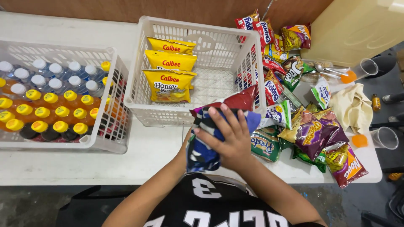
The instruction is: Wiping down bags of snacks with a cloth and organizing them into a crate.
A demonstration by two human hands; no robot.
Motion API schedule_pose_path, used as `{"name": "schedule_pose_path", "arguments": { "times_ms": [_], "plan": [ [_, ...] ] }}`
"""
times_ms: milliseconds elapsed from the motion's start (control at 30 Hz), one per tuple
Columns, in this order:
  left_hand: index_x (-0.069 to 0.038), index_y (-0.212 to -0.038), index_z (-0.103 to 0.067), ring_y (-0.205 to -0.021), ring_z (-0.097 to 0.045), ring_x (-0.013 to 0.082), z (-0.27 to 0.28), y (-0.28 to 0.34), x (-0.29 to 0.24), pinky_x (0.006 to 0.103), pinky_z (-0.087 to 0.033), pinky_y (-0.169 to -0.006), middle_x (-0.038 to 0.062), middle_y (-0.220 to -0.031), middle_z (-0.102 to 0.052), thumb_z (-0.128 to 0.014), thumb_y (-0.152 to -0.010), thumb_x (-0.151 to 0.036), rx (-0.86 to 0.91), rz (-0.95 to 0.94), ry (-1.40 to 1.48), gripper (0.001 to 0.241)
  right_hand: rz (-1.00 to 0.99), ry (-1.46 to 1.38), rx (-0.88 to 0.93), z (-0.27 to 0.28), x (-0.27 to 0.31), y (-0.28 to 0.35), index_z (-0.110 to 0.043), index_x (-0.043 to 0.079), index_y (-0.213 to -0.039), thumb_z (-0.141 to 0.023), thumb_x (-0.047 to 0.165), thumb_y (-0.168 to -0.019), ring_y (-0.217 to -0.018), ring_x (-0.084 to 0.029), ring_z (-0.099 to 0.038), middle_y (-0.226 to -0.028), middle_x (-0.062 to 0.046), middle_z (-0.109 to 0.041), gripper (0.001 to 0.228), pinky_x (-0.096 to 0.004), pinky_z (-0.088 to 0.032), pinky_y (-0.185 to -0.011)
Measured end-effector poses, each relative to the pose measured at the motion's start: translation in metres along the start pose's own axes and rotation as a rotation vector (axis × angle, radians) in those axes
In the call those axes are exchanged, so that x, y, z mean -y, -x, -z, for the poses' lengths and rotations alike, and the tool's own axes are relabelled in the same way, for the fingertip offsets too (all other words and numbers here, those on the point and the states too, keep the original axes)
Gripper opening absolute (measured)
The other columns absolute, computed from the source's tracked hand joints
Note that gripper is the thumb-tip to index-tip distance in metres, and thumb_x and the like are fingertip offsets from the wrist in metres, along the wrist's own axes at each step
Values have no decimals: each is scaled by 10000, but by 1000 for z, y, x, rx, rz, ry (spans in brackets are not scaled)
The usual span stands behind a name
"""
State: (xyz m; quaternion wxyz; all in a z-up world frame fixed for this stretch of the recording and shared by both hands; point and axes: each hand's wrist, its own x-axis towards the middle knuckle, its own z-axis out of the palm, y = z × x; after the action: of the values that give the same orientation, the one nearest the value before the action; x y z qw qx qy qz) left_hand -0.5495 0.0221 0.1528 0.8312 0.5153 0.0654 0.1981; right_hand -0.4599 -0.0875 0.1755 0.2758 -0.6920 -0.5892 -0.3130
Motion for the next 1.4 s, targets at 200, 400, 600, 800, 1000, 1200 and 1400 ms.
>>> {"name": "schedule_pose_path", "arguments": {
  "times_ms": [200, 400, 600, 800, 1000, 1200, 1400],
  "plan": [
    [0, -1480, -481, -1110, -615, 223, 4, 5, 4, 442, -550, -1001, 178, -1236, -685, -783, -756, 91, -20, -148, -96, 790, -224, -356, 77, 22, -36, -35, -651, 281, -1327, -499, 614, -987, -1459, -398, -425, -1533, -143, -515, 499, -566, -174, -1236],
    [10, -1462, -492, -1160, -662, 402, 22, 4, 16, 493, -566, -940, 272, -1276, -664, -722, -709, 77, -18, -93, -581, 790, -354, -587, 67, 24, -4, -48, -709, 183, -1214, -456, 659, -951, -1279, -354, -586, -1314, -134, -675, 599, -474, -279, -1197],
    [-25, -1371, -596, -1195, -651, 363, 36, 5, 40, 456, -532, -991, 175, -1293, -680, -747, -731, 52, 41, -212, -615, 662, -36, -513, 268, 16, -10, -26, -684, 237, -1281, -225, 498, -1086, -1390, -314, -519, -1469, -63, -593, 563, -445, -208, -1239],
    [-8, -1408, -572, -1306, -577, 418, 14, 3, -8, 486, -478, -1076, 227, -1432, -596, -698, -755, 105, 91, -397, -697, 674, -286, -473, 85, 9, -50, -21, -724, 174, -1138, -477, 727, -921, -1197, -369, -636, -1257, -102, -713, 643, -507, -337, -1140],
    [-27, -1454, -529, -1279, -589, 384, 31, 4, 25, 468, -493, -1046, 195, -1433, -594, -760, -782, 4, 54, -179, -796, 711, -412, -832, -19, 13, -14, -23, -684, 71, -1163, -625, 515, -969, -1237, -417, -609, -1264, -202, -687, 488, -550, -368, -1143],
    [-16, -1166, -707, -1007, -710, 393, 34, 3, 30, 474, -594, -835, 166, -1156, -732, -725, -698, 80, 87, -287, -737, 478, -83, -736, 256, 21, -25, -9, -717, 98, -1221, -415, 463, -1051, -1365, -417, -530, -1429, -186, -607, 503, -503, -331, -1184],
    [1, -1369, -598, -1241, -627, 404, 3, 3, -25, 483, -544, -976, 214, -1373, -645, -708, -745, 102, 87, -484, -698, 641, -239, -584, 110, 25, -52, -18, -718, 82, -1239, -229, 608, -1073, -1366, -372, -516, -1436, -186, -608, 737, -464, -280, -1183]
  ]
}}
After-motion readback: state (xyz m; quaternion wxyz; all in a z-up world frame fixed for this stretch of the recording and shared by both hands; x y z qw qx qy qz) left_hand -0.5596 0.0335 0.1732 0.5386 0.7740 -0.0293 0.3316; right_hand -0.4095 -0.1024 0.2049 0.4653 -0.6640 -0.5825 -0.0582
